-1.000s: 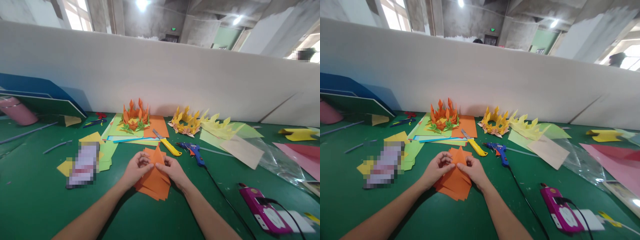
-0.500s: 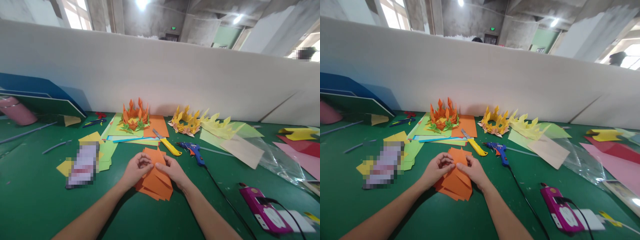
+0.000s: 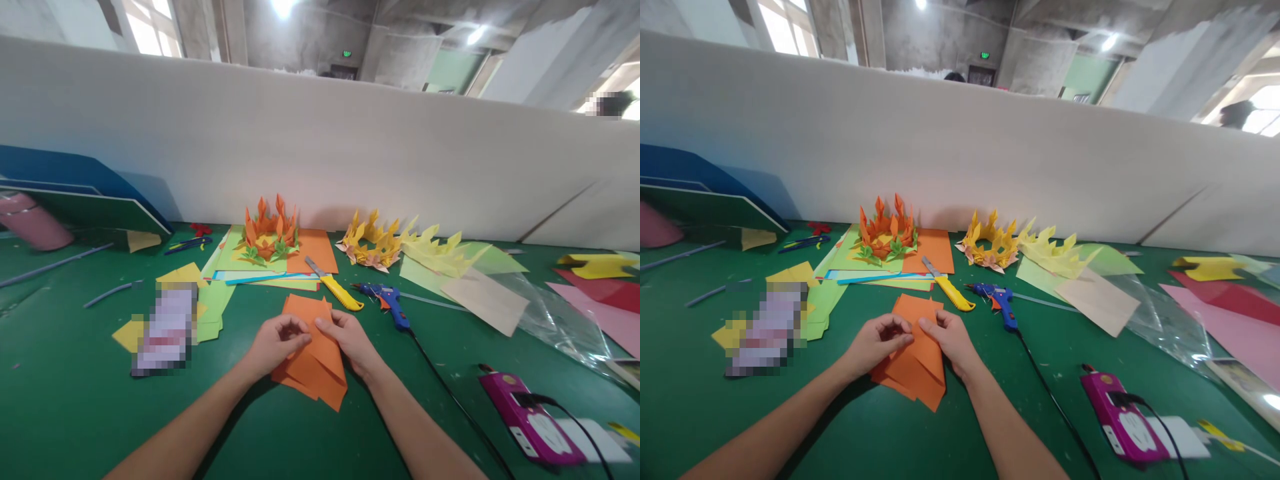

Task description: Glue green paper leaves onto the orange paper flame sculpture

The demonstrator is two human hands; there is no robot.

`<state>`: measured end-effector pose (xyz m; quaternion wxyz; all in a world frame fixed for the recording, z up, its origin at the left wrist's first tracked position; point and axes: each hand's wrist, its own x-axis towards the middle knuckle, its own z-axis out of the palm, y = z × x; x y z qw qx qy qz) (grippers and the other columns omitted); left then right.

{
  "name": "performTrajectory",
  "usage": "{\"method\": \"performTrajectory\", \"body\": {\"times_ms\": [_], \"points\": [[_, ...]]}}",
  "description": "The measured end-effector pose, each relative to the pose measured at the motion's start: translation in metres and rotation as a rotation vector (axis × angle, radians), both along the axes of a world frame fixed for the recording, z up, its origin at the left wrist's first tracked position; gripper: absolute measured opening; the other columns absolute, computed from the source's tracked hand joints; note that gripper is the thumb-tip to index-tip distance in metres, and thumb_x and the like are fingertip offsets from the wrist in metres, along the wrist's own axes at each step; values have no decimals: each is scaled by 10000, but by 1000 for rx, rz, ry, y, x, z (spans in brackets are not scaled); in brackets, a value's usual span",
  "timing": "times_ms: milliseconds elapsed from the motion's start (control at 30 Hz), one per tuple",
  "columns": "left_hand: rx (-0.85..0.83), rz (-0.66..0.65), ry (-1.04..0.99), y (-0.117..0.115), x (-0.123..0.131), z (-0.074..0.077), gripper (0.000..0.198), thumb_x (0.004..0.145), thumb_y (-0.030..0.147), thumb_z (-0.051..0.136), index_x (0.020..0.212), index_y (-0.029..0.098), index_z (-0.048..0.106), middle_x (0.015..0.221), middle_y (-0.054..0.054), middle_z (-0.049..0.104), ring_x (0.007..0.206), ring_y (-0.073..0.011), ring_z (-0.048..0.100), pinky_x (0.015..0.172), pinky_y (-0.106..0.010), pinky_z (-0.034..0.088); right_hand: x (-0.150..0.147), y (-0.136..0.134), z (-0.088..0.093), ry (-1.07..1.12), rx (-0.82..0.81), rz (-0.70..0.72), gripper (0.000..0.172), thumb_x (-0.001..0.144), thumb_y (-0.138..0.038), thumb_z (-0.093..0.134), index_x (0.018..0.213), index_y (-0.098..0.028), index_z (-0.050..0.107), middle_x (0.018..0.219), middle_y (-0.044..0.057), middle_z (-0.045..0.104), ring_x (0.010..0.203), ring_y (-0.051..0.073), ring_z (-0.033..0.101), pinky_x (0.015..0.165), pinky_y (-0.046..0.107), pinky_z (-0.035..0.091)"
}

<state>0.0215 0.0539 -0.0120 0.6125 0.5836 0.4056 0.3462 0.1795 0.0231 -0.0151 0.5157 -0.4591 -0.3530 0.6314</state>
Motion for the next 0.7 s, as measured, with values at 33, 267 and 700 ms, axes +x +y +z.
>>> {"method": "performTrajectory", "body": {"times_ms": [33, 267, 700], "points": [[2, -1, 5, 0, 0, 0, 242, 551, 306, 746, 666, 151, 600, 594, 38, 583, 465, -56, 460, 460, -197, 367, 0, 0, 1, -2, -2, -3, 387, 539, -455, 798, 794, -181, 698, 814, 38, 713, 737, 202, 626, 703, 325, 468], [140, -42, 75, 2, -4, -2, 153, 624, 286, 697, 718, 165, 689, 726, -31, 697, 660, -137, 604, 659, -265, 483, 0, 0, 0, 11, -9, -2, 380, 520, -439, 809, 768, -178, 686, 766, 23, 699, 702, 183, 611, 693, 314, 454], [314, -198, 178, 1, -8, 3, 221, 704, 181, 588, 871, 197, 732, 1032, -70, 696, 979, -195, 616, 907, -317, 454, 0, 6, -7, 83, -49, -125, 386, 500, -469, 804, 580, -176, 567, 530, -56, 524, 507, 88, 430, 514, 230, 322]]}}
